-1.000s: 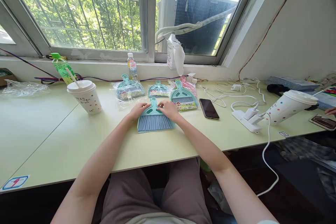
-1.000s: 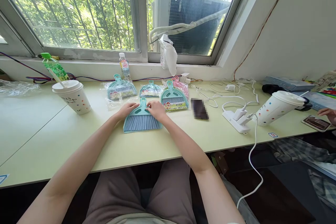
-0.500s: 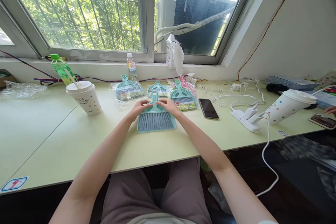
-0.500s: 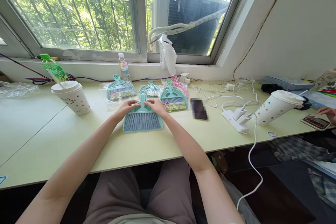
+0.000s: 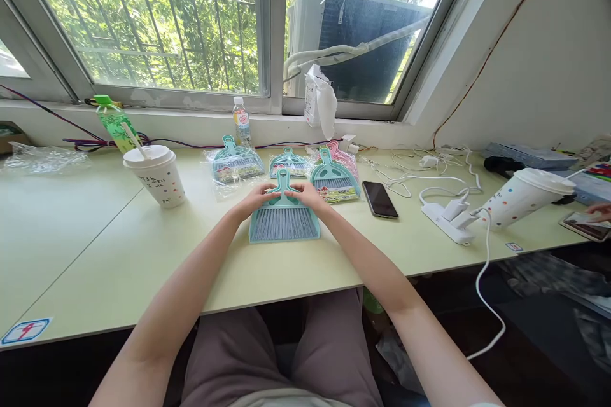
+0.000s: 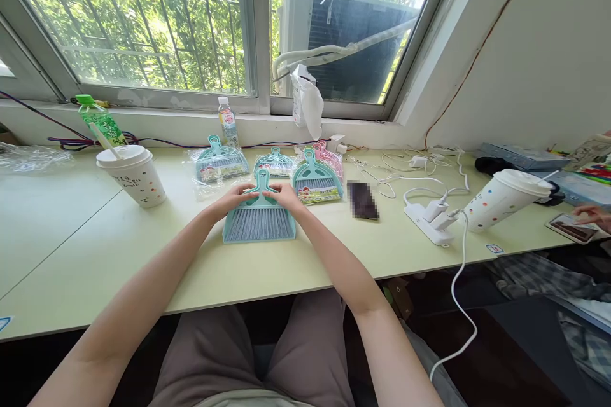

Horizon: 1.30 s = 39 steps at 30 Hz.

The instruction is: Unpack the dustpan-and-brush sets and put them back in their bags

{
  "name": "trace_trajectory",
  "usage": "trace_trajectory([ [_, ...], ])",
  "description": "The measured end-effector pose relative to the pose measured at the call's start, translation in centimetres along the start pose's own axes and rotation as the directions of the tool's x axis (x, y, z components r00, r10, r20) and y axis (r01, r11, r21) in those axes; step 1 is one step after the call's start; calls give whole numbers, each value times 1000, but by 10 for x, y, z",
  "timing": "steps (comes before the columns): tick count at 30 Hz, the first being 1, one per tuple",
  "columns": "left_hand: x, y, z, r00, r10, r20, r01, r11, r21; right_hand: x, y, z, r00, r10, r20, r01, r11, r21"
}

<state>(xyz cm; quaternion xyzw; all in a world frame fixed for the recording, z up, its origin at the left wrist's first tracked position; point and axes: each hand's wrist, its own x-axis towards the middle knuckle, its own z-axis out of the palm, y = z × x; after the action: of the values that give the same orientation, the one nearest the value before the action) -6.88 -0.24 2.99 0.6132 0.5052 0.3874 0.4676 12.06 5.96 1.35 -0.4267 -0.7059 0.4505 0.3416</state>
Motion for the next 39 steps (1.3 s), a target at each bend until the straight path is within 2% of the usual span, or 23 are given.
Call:
trace_trajectory([
  [8, 0, -1, -1, 999, 35, -31, -35, 999, 16, -5, -7, 1, 1000, 20, -14, -20, 1000, -8],
  [16, 4, -6, 1, 994, 31, -106, -30, 999, 11, -2, -3, 2, 998, 8, -65, -7, 1000, 16],
  [19, 2, -4, -2, 997, -29, -65, 26, 998, -53, -3, -5, 3, 997, 26, -66, -21, 997, 74],
  [23, -4, -6, -16, 971, -212, 114, 226, 965, -136, -7, -12, 3, 998, 57, 12, -58, 977, 203],
  [25, -4, -11, -24, 965, -240, 109, 258, 946, -199, -8, -16, 1, 997, 69, 29, -74, 966, 248],
  [27, -2, -17, -30, 981, -194, 24, 191, 924, -331, -6, -18, -1, 998, 54, -11, -49, 964, 262],
  [30, 6, -25, -34, 979, -91, -181, -11, 869, -495, -5, -14, -1, 996, -80, -35, 84, 988, 132],
  [33, 13, -30, -36, 934, -20, -357, -180, 835, -520, -10, -7, 8, 964, -236, 124, 258, 944, -205],
  [36, 16, -33, -39, 903, -31, -429, -227, 814, -535, -18, -2, 21, 921, -194, 336, 346, 803, -485],
  [39, 17, -35, -39, 889, -87, -451, -221, 780, -585, -24, -3, 31, 895, -153, 418, 399, 693, -600],
])
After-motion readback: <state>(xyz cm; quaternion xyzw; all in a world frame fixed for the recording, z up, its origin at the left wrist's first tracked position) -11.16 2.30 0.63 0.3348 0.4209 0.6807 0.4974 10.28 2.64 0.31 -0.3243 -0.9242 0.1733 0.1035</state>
